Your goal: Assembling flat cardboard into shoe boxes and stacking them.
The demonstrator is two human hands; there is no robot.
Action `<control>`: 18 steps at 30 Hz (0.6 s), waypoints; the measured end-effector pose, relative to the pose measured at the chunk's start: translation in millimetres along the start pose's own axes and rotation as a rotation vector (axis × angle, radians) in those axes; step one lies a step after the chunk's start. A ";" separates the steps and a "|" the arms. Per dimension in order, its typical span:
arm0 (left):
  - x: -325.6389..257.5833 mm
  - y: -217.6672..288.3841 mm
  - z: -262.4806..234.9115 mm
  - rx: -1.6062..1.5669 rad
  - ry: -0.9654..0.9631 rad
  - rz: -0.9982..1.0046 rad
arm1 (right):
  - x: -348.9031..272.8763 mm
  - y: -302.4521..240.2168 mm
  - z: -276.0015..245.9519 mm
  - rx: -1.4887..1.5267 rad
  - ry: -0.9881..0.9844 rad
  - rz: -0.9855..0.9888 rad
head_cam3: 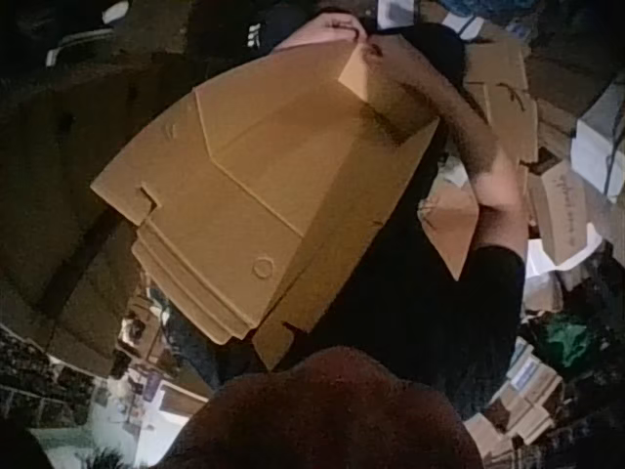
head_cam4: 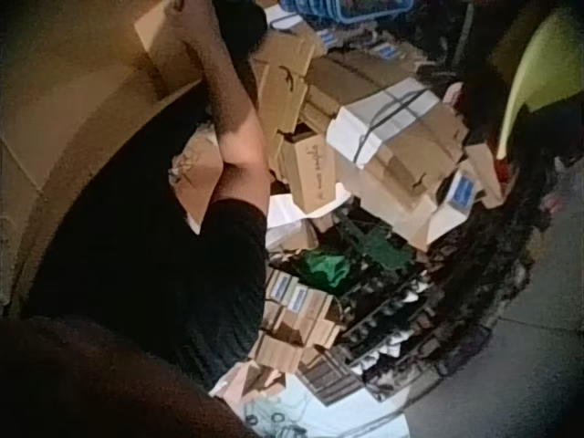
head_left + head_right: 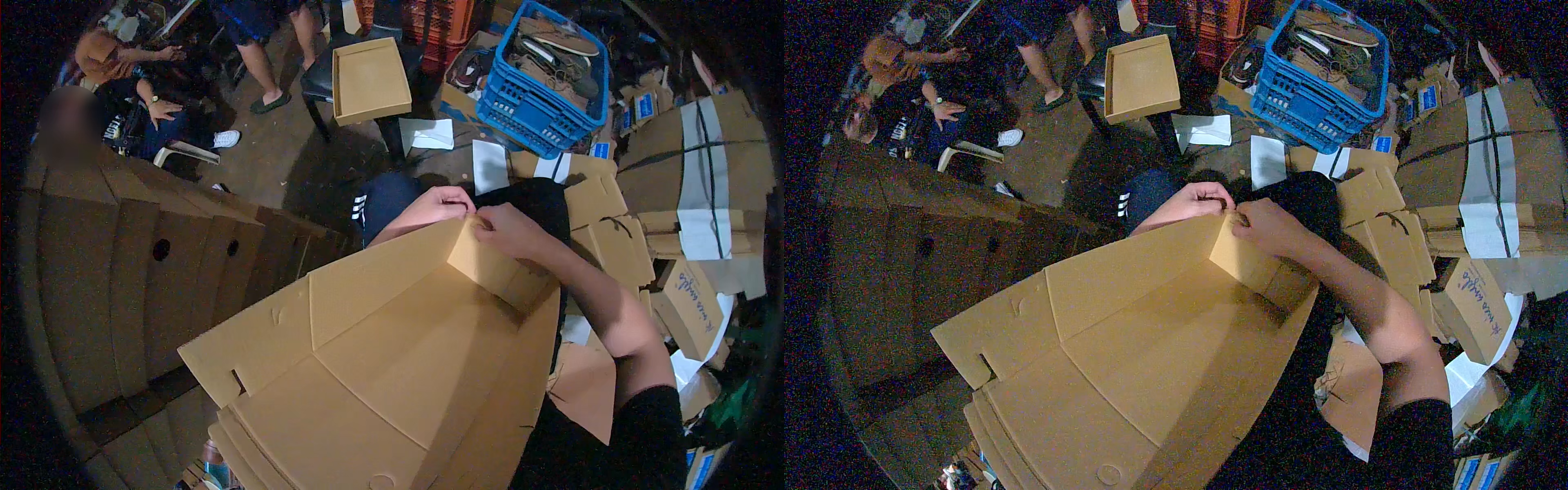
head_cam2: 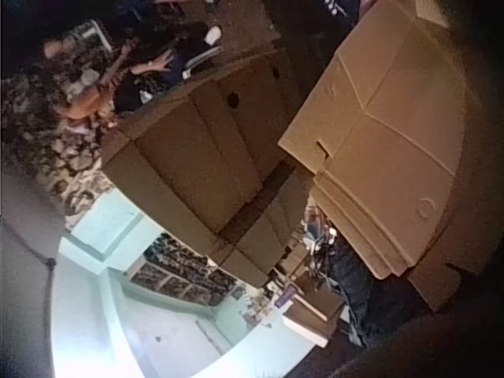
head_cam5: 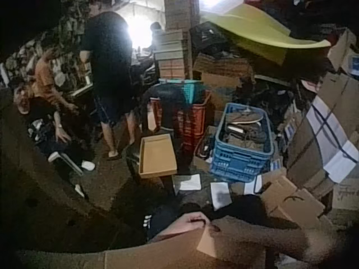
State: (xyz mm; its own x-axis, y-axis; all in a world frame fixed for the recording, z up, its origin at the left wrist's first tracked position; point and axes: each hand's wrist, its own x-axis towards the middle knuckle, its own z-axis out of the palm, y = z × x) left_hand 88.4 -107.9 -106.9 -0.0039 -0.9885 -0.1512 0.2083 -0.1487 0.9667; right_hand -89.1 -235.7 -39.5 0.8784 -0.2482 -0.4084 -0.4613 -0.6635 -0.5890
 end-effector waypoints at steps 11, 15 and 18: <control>-1.8 0.7 3.1 0.018 0.003 0.049 | 5.0 9.0 1.4 0.006 -0.055 -0.008; -2.5 7.1 4.7 0.026 -0.012 0.000 | -0.1 10.3 0.0 0.082 -0.044 0.001; -6.3 14.5 2.4 0.203 -0.025 -0.074 | -8.1 13.2 -6.8 0.145 -0.069 0.040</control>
State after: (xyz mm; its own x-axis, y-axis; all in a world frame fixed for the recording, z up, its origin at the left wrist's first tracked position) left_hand 89.2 -103.9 -91.4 -0.0368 -0.9747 -0.2207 0.0057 -0.2210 0.9752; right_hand -101.4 -247.3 -39.2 0.8507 -0.2201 -0.4774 -0.5134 -0.5436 -0.6641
